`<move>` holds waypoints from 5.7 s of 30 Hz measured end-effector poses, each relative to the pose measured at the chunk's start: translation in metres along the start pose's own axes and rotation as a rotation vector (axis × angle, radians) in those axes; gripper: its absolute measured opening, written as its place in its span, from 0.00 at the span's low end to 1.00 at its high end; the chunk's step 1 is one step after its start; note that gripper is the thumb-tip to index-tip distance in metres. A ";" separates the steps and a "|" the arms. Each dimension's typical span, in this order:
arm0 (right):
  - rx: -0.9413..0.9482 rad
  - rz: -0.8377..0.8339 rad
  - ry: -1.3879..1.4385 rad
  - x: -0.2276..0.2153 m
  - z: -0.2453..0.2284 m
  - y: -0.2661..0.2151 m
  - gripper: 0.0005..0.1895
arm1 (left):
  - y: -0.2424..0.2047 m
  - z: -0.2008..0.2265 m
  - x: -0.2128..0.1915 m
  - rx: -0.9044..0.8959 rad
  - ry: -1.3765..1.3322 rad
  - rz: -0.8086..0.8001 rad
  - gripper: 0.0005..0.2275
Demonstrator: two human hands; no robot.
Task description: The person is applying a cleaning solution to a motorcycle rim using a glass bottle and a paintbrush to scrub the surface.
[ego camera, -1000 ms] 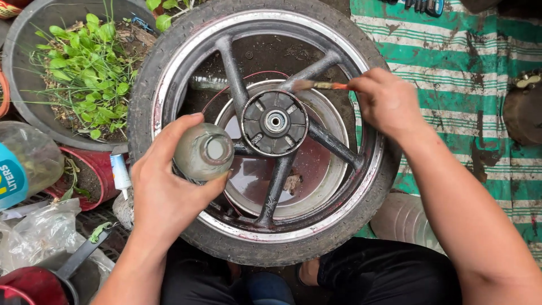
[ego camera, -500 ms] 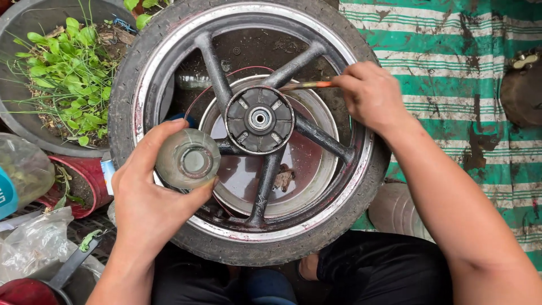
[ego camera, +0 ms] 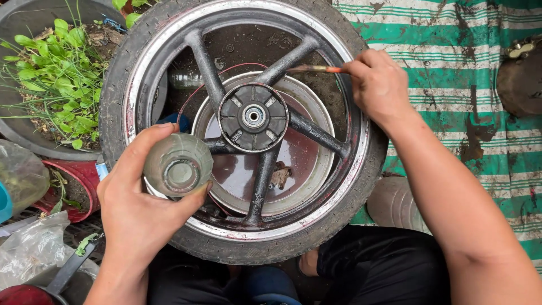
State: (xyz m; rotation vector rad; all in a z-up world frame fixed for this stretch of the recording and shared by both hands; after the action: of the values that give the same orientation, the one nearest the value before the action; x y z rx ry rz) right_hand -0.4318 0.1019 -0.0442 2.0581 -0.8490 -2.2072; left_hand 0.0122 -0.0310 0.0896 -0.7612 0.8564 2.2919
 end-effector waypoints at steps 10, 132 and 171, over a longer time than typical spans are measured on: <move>0.251 -0.041 -0.116 -0.034 0.001 -0.006 0.19 | -0.001 0.005 -0.004 0.004 -0.055 0.026 0.35; -0.007 -0.254 -0.682 -0.054 -0.063 0.046 0.10 | -0.001 -0.019 -0.035 0.071 -0.122 0.282 0.36; 1.083 -0.442 1.088 -0.141 -0.021 -0.222 0.19 | 0.014 -0.022 0.037 0.332 0.033 0.081 0.37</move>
State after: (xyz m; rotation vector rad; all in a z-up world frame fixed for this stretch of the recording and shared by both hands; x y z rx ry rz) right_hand -0.3150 0.3343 0.0008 3.4431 -1.6039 -0.1593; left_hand -0.0151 -0.0437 0.0566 -0.6266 1.2635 2.1321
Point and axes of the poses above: each hand's wrist, its own y-axis towards the middle knuckle, its own x-axis out of the palm, z = x × y, the point moved 5 cm from there along y, towards the middle knuckle, and after that the axes turned 14 degrees about x, right-handed, at the moved point
